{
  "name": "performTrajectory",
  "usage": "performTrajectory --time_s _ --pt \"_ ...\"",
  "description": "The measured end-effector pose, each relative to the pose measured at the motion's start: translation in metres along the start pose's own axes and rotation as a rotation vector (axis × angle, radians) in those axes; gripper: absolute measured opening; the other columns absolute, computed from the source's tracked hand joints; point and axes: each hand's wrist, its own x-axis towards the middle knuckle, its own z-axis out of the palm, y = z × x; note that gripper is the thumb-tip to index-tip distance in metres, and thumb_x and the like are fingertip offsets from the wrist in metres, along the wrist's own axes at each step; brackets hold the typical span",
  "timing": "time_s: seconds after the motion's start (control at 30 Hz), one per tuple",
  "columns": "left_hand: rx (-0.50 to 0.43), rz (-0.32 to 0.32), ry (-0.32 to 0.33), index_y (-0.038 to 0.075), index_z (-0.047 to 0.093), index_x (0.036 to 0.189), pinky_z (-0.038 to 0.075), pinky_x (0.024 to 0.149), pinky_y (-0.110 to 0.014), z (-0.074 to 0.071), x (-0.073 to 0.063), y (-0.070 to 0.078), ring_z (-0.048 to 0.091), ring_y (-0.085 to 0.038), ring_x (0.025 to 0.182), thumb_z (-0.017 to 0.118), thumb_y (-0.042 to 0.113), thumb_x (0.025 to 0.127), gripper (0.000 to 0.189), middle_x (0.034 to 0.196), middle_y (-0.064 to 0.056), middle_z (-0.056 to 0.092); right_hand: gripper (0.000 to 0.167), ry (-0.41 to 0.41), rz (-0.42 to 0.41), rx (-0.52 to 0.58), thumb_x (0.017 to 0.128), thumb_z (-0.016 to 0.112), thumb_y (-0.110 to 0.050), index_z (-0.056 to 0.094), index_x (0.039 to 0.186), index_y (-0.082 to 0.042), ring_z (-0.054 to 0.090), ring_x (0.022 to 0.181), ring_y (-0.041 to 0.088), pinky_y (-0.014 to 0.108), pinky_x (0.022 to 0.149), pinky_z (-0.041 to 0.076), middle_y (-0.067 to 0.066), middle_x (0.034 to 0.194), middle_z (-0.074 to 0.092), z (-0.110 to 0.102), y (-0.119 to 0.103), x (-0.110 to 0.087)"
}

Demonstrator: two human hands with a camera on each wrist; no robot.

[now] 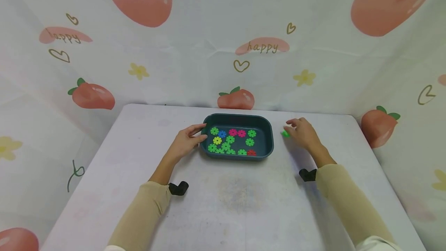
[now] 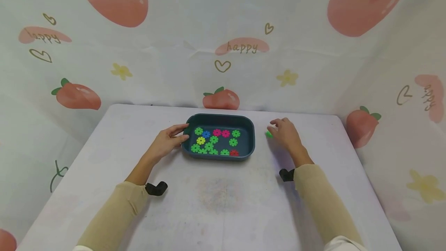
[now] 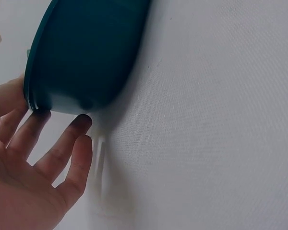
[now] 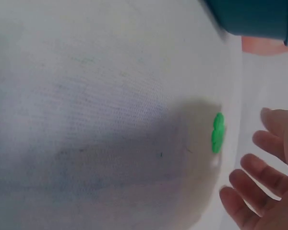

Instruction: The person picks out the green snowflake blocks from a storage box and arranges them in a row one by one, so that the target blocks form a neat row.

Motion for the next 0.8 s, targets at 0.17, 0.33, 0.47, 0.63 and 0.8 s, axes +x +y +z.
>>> performTrajectory --time_s 0.17,0.33,0.47,0.63,0.8 --pt "-0.013 -0.002 -0.004 0.026 0.052 0.150 0.055 0.099 -0.042 0.000 0.000 -0.001 0.060 -0.026 0.132 0.070 0.038 0.097 0.057 0.160 -0.002 0.047 0.057 -0.004 -0.011 -0.086 0.106 0.051 -0.040 0.050 0.146 0.000 0.045 0.131 0.052 0.065 0.111 0.039 0.032 0.146 0.044 -0.002 -0.011 -0.003" --pt "0.001 -0.004 0.003 0.027 0.053 0.149 0.055 0.096 -0.040 0.000 0.001 0.000 0.061 -0.026 0.129 0.069 0.038 0.098 0.055 0.159 -0.002 0.048 0.066 -0.011 -0.015 -0.153 0.107 0.045 -0.047 0.038 0.155 -0.001 0.039 0.138 0.056 0.068 0.112 0.036 0.032 0.154 0.037 -0.002 -0.020 -0.006" --pt "0.010 -0.013 0.010 0.030 0.054 0.147 0.055 0.095 -0.039 0.001 0.001 0.001 0.061 -0.025 0.128 0.070 0.037 0.098 0.053 0.159 -0.001 0.049 0.068 0.001 -0.031 -0.189 0.108 0.043 -0.048 0.033 0.157 -0.002 0.035 0.142 0.057 0.071 0.114 0.033 0.033 0.159 0.030 -0.002 -0.028 -0.008" --pt "0.014 -0.018 0.014 0.029 0.054 0.147 0.055 0.096 -0.040 0.001 0.001 0.001 0.059 -0.025 0.132 0.069 0.037 0.098 0.052 0.159 -0.001 0.049 0.072 -0.006 -0.049 -0.241 0.108 0.038 -0.052 0.027 0.160 -0.004 0.022 0.150 0.056 0.071 0.120 0.021 0.032 0.165 0.018 -0.001 -0.036 -0.011" --pt "0.009 -0.009 0.008 0.027 0.053 0.149 0.055 0.095 -0.039 0.000 -0.001 0.002 0.059 -0.026 0.133 0.068 0.035 0.099 0.053 0.160 -0.004 0.047 0.078 -0.037 -0.056 -0.264 0.106 0.031 -0.061 0.019 0.163 -0.009 0.008 0.154 0.055 0.074 0.121 0.010 0.029 0.169 0.007 -0.002 -0.043 -0.011"
